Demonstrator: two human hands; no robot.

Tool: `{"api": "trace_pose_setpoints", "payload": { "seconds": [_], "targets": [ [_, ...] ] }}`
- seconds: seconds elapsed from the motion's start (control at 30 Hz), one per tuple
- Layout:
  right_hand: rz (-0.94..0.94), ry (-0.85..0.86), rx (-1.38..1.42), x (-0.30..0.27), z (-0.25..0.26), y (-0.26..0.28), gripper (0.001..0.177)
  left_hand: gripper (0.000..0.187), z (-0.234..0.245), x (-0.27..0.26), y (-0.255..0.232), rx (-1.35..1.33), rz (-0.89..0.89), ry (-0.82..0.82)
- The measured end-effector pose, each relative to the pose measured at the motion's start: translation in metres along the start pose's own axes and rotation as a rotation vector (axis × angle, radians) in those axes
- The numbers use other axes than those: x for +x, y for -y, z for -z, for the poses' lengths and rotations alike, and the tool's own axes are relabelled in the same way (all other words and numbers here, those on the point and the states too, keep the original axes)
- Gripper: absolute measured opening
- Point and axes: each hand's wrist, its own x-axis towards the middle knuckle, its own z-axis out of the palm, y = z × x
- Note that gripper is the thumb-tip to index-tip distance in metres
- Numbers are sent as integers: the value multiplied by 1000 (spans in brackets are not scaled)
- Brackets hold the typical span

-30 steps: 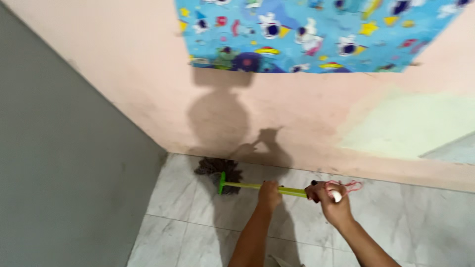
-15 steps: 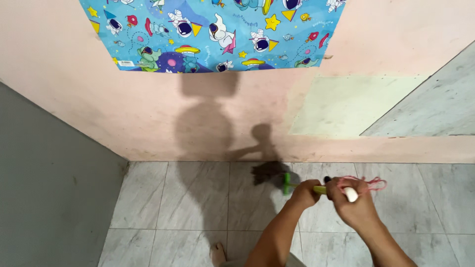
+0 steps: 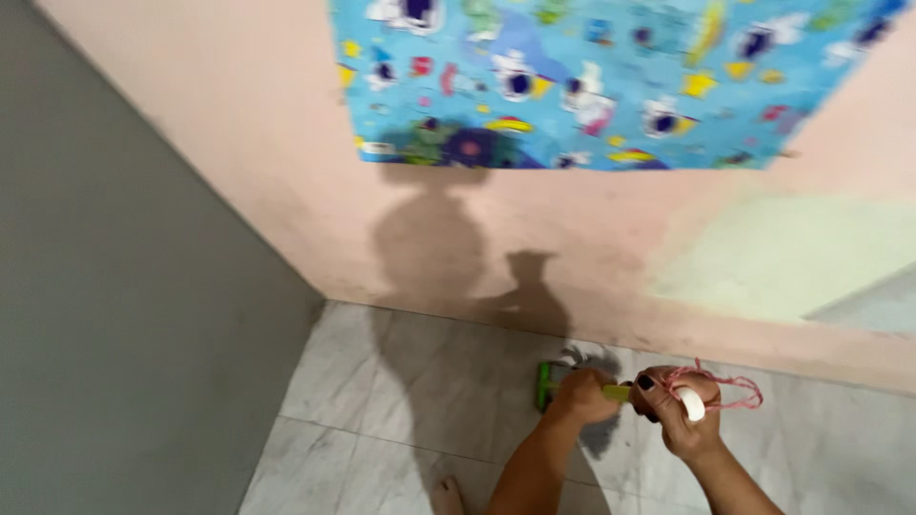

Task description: The person mops the floor and the base of a wall using a mop, moving the mop head back and forth across the tiled surface.

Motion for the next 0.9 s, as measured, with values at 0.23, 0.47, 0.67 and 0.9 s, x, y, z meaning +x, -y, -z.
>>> {"api": "trace_pose_setpoints", "payload": {
  "seconds": [0.23,0.47,0.67,0.9],
  "targets": [
    [-7,17,369,49,-117,-93,25,38,87,-22,167,102,55,-303],
    [-49,312,295,51,-217,-206,17,34,163,-68,315,117,431,-317],
    [-174,431,240,27,-262,-236,11,30,180,-101,357,172,597,-469],
    [-111,267,462,45,-230,-227,11,25,154,-82,328,181,532,-456]
  ]
}}
